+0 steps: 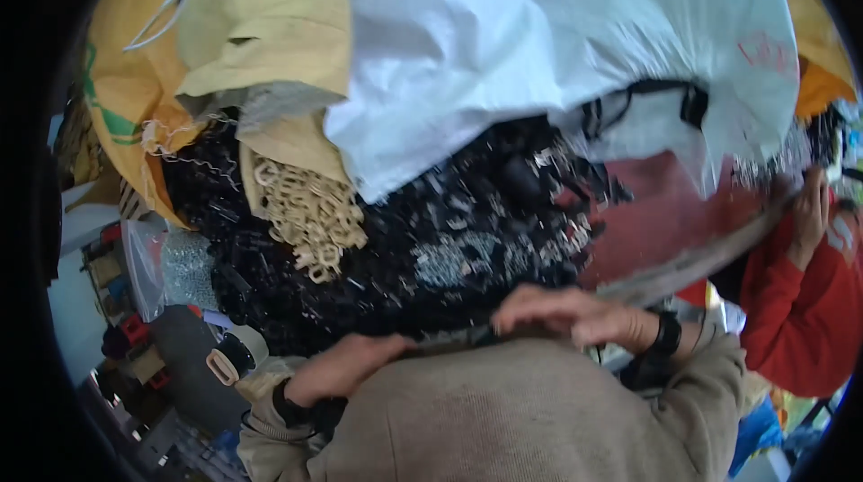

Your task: Assembling small plastic components by hand at a production workbench.

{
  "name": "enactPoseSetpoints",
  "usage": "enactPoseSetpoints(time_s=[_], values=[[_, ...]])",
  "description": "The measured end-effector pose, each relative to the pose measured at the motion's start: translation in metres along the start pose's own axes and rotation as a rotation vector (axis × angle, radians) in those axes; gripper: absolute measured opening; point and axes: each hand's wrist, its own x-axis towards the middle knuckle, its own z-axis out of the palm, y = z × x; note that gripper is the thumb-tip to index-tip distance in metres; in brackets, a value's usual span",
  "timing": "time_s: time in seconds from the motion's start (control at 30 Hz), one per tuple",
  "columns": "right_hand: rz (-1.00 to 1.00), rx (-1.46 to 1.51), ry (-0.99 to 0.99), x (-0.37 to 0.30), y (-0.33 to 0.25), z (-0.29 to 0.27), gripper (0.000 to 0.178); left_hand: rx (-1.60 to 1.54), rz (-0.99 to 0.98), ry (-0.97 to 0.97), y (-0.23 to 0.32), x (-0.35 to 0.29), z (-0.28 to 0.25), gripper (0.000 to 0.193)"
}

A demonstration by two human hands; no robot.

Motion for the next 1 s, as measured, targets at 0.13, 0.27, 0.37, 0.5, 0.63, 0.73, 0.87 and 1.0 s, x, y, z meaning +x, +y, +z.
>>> enactPoseSetpoints(time_s=[0.13, 0.27, 0.37, 0.5, 0.63, 0.73, 0.87, 1.0], values=[[-0.078, 0.119, 0.26, -0.019, 0.013, -0.001, 0.078, -0.005, 0.053, 0.07, 0.021, 0.016, -0.005, 0.036], [-0.298, 0.322, 0.397, -0.024, 0.02, -0.005, 0.073, -0.083, 0.121, 0.162, 0.039, 0.049, -0.003, 0.036], [-0.455, 0.485, 0.466, -0.041, 0.021, 0.004, 0.067, -0.14, 0.159, 0.149, 0.053, 0.065, 0.011, 0.036], [-0.697, 0.554, 0.659, -0.061, 0.013, -0.003, 0.056, -0.373, 0.161, 0.155, 0.074, 0.083, 0.023, 0.037], [-0.726, 0.309, 1.141, -0.096, 0.023, -0.042, 0.041, -0.51, 0.145, 0.187, 0.08, 0.094, 0.042, 0.039], [-0.554, -0.244, 1.379, -0.113, 0.017, -0.052, 0.03, -0.557, 0.142, 0.222, 0.08, 0.093, 0.054, 0.039], [-0.327, -0.774, 1.528, -0.127, 0.006, -0.08, 0.016, -0.63, 0.154, 0.275, 0.08, 0.089, 0.067, 0.037], [-0.481, -1.229, 1.613, -0.133, 0.004, -0.093, 0.01, -0.655, 0.175, 0.309, 0.079, 0.085, 0.075, 0.037]])
